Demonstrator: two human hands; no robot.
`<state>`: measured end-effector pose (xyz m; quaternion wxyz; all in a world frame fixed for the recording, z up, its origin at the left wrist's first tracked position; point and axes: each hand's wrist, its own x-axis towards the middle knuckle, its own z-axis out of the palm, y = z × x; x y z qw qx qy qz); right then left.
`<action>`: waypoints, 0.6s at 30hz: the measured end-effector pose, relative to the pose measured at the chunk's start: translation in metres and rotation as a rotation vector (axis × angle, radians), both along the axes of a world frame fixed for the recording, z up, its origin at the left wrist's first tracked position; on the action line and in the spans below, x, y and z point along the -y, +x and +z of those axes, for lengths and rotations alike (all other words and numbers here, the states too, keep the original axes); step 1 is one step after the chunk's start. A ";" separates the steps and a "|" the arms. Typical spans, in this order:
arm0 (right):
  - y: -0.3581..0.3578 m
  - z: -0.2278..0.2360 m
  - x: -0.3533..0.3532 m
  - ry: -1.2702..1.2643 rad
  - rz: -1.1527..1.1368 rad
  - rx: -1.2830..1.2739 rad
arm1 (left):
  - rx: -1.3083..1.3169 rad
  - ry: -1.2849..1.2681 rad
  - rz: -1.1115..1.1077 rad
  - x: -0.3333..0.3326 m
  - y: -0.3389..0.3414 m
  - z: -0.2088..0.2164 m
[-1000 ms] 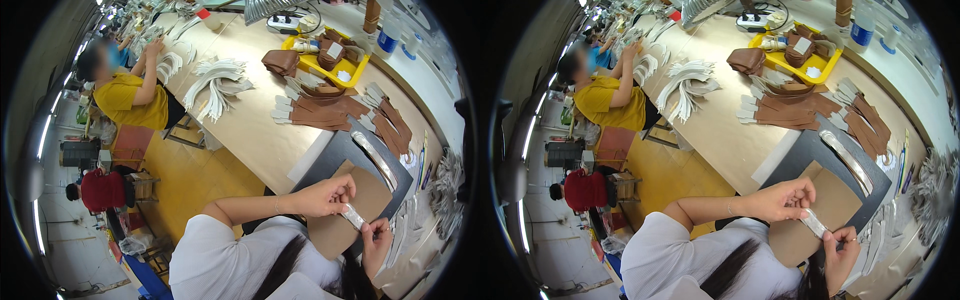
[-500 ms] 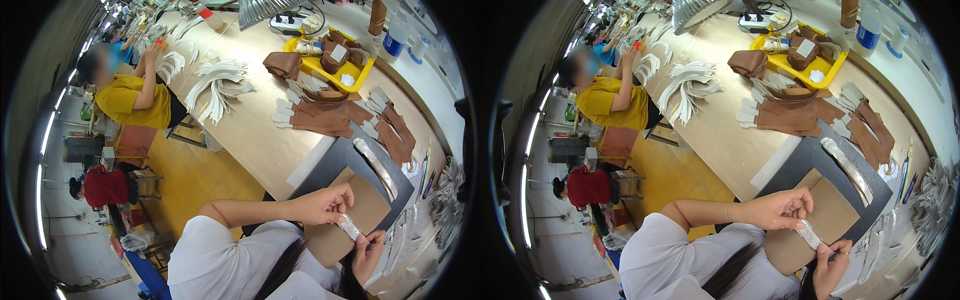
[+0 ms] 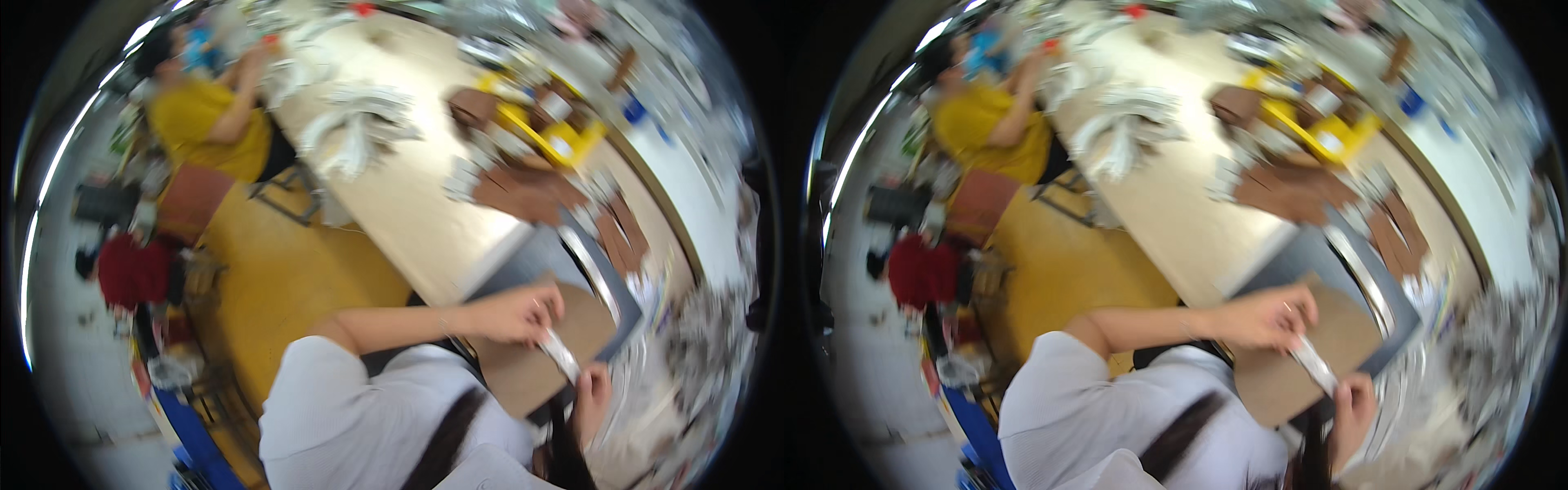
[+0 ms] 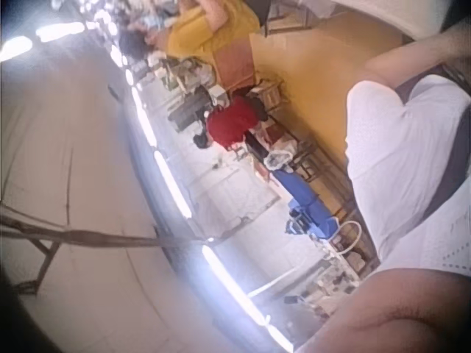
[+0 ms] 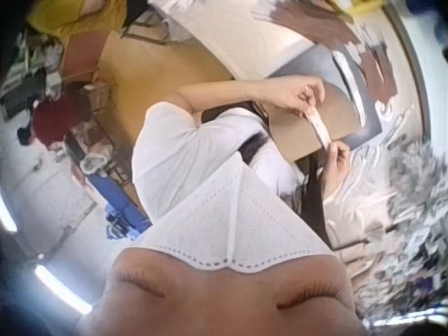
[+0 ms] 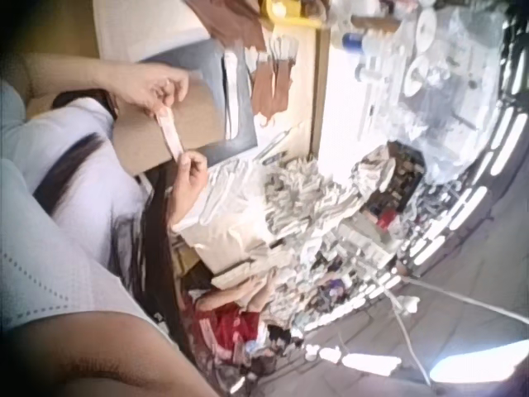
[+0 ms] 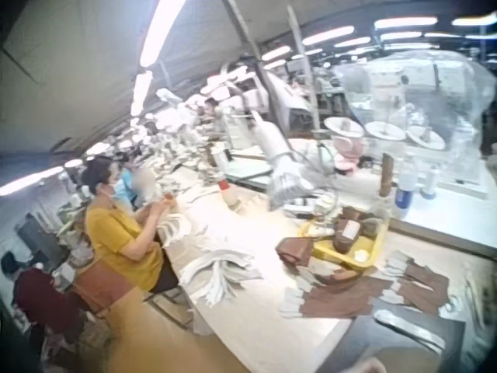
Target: The person repeatedly picks up a white fabric strip and a brown fabric piece, aligns them, and places the combined unit on a stack. The person handles the items one at a time and continues the same assembly cycle throughout the clip.
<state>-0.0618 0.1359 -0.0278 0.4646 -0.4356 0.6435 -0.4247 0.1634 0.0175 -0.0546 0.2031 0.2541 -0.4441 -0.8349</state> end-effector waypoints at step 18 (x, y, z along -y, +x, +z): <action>0.003 0.015 0.002 0.051 -0.044 0.063 | -0.015 -0.033 0.216 -0.007 0.024 -0.010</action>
